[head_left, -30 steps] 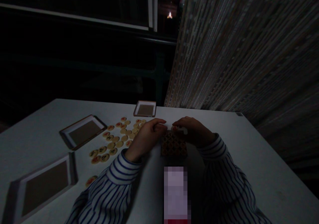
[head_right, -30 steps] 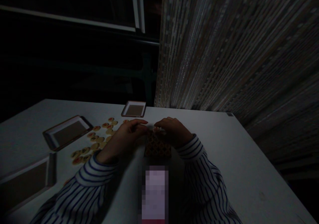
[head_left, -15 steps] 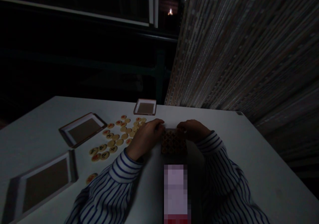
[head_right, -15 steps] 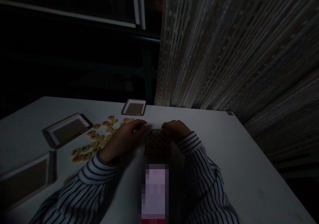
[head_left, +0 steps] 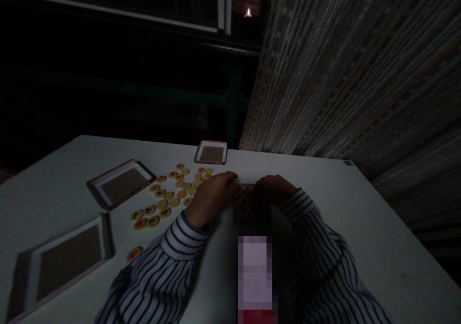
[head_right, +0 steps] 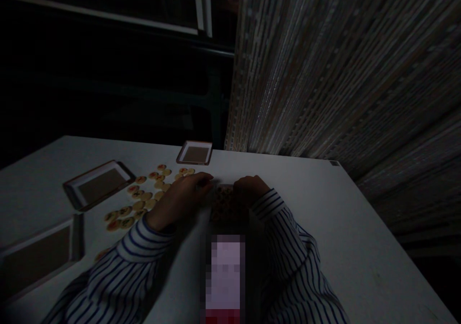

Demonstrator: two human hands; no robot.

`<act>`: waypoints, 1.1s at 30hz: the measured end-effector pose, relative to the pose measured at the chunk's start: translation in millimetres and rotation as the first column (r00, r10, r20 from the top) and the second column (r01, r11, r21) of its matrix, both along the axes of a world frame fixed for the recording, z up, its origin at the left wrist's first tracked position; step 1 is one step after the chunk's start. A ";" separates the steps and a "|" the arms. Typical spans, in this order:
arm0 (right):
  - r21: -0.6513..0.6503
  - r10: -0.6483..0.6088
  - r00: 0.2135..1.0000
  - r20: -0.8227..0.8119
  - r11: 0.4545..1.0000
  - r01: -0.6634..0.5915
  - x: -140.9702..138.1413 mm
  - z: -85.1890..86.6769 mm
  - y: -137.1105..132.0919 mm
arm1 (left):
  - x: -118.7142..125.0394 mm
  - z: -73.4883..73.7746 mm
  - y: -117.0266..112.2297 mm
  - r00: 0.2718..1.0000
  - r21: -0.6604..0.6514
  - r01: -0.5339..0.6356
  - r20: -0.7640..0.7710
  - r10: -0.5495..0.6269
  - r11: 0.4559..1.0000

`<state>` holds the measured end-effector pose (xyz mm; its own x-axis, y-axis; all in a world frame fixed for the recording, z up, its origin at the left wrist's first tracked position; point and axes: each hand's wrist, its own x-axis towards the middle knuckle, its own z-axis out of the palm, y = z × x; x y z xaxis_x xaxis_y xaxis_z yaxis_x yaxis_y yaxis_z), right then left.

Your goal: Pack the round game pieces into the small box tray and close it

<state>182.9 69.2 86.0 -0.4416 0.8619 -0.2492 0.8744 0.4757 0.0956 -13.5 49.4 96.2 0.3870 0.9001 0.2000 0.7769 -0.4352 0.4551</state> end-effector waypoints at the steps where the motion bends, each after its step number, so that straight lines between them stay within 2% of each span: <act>1: 0.000 0.001 1.000 0.004 1.000 -0.001 -0.4 -0.4 0.0 | 0.0 -0.2 0.2 1.000 -0.003 -0.002 -0.006 0.002 1.000; 13: -0.054 -0.043 0.999 0.021 0.998 0.045 -4.6 4.5 -1.7 | -0.7 -1.4 -0.2 0.999 0.000 0.032 -0.008 -0.032 0.999; 20: -0.064 -0.034 0.999 0.034 0.997 0.036 -3.1 -1.3 1.3 | -1.3 -2.0 0.9 0.999 -0.008 0.045 -0.003 -0.045 0.999; 33: -0.034 -0.020 1.000 0.014 0.999 0.020 -1.3 2.9 1.2 | -1.7 0.4 -0.9 0.999 -0.015 0.042 -0.001 -0.042 0.999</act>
